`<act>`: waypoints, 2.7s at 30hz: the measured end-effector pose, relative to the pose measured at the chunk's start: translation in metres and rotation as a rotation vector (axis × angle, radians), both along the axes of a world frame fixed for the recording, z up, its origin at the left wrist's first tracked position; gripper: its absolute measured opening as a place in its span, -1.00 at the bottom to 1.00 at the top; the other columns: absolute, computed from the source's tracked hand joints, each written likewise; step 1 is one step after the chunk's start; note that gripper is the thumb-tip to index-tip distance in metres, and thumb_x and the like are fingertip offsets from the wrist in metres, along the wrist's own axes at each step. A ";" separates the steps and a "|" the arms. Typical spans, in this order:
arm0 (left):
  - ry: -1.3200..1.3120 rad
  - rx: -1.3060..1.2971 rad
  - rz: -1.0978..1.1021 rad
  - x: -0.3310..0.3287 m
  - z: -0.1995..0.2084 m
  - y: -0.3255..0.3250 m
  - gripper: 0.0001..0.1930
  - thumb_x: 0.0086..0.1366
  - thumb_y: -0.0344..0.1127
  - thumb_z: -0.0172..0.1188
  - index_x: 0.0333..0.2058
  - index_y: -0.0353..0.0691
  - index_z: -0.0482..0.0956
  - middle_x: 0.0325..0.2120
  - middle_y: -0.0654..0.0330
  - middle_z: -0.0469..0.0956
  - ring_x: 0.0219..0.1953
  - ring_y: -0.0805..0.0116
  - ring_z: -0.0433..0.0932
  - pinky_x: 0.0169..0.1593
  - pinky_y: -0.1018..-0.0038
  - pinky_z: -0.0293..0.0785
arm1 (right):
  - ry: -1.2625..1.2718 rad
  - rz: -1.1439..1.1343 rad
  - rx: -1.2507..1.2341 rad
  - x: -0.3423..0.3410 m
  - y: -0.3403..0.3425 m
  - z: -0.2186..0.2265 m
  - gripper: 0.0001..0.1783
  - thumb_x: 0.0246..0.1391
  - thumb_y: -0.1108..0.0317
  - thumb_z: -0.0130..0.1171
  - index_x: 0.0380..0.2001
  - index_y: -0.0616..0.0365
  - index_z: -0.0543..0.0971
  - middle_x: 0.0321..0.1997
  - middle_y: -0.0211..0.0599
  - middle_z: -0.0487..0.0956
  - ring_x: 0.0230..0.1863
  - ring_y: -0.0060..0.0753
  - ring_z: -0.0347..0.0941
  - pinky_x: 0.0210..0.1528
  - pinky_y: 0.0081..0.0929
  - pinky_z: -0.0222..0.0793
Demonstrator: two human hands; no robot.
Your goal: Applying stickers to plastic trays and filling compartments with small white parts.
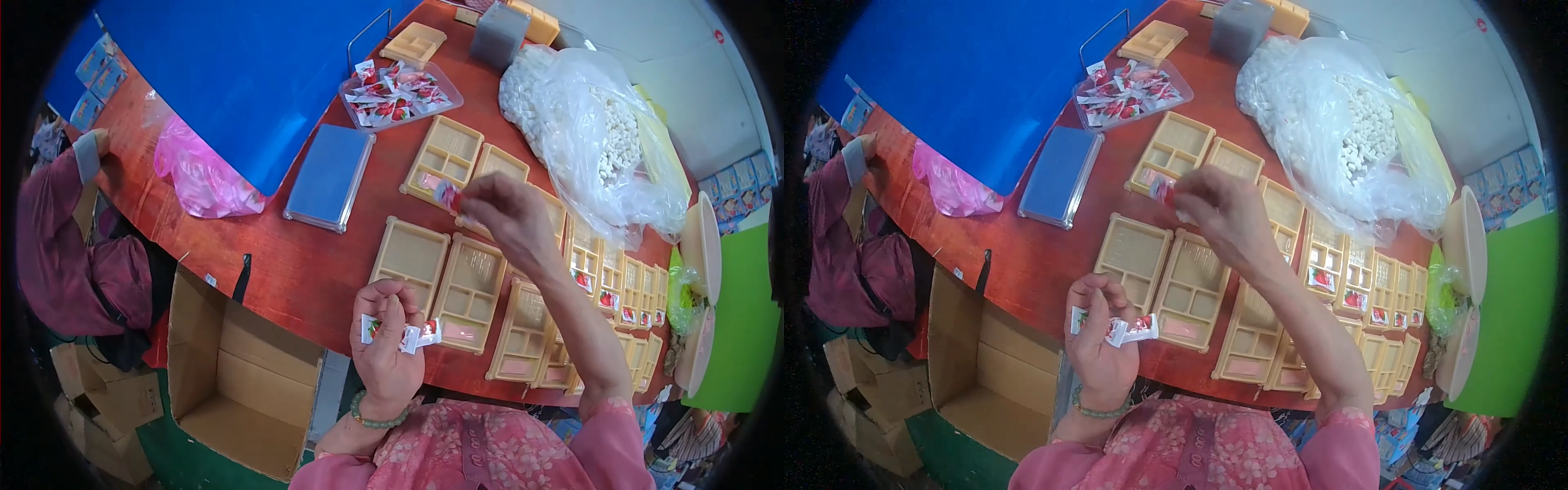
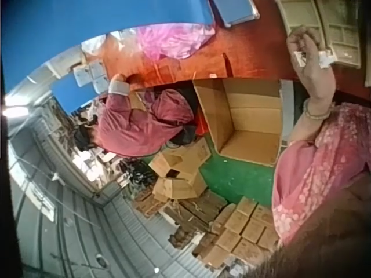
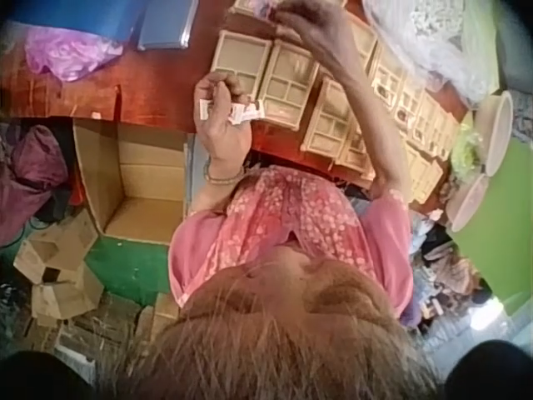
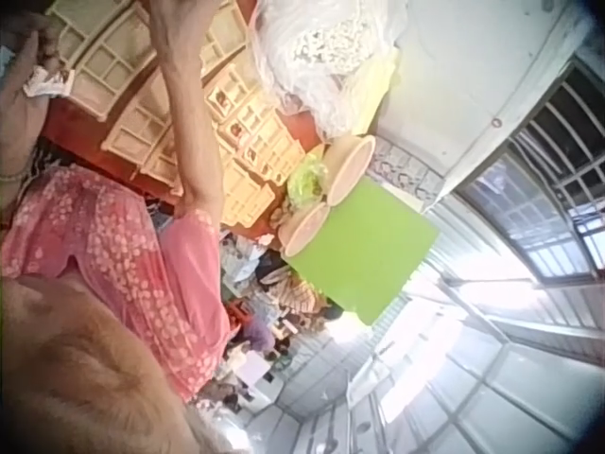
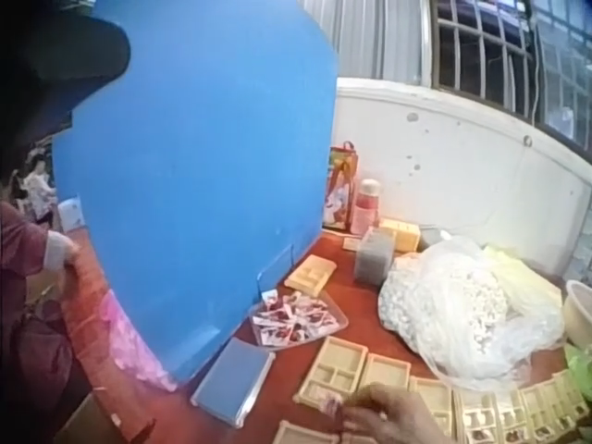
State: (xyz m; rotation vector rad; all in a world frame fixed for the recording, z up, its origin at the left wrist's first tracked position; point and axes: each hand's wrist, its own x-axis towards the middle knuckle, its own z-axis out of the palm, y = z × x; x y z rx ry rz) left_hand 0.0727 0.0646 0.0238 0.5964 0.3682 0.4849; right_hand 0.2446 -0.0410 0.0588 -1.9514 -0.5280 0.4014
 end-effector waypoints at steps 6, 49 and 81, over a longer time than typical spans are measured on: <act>0.014 -0.076 -0.033 0.005 -0.005 0.008 -0.84 0.38 -0.31 -0.04 -0.17 -0.27 0.36 -0.35 0.22 0.38 -0.36 0.55 0.30 -0.31 0.60 0.28 | -0.192 -0.035 -0.145 0.027 0.030 -0.031 -0.83 0.02 0.45 0.20 -0.29 0.27 0.58 -0.41 -0.30 0.62 -0.41 -0.58 0.49 -0.33 -0.56 0.40; -0.065 -0.286 0.024 -0.065 -0.014 0.055 -0.65 0.42 -0.11 -0.10 -0.02 -0.27 0.34 -0.23 0.16 0.46 -0.32 0.43 0.44 -0.38 0.53 0.38 | -1.012 0.504 -0.060 -0.099 0.013 -0.014 -0.55 -0.35 0.53 0.18 -0.22 0.29 0.53 -0.29 -0.26 0.47 -0.32 -0.31 0.40 -0.34 -0.37 0.35; -0.097 -0.113 -0.046 -0.054 -0.028 0.045 -0.39 0.42 0.13 -0.34 0.04 -0.36 0.32 0.02 -0.05 0.41 0.10 0.12 0.40 0.10 0.31 0.41 | -0.826 0.571 -0.392 -0.124 0.013 -0.022 -0.54 -0.13 0.41 0.17 -0.05 0.21 0.46 0.16 -0.05 0.36 0.19 -0.04 0.28 0.15 -0.07 0.19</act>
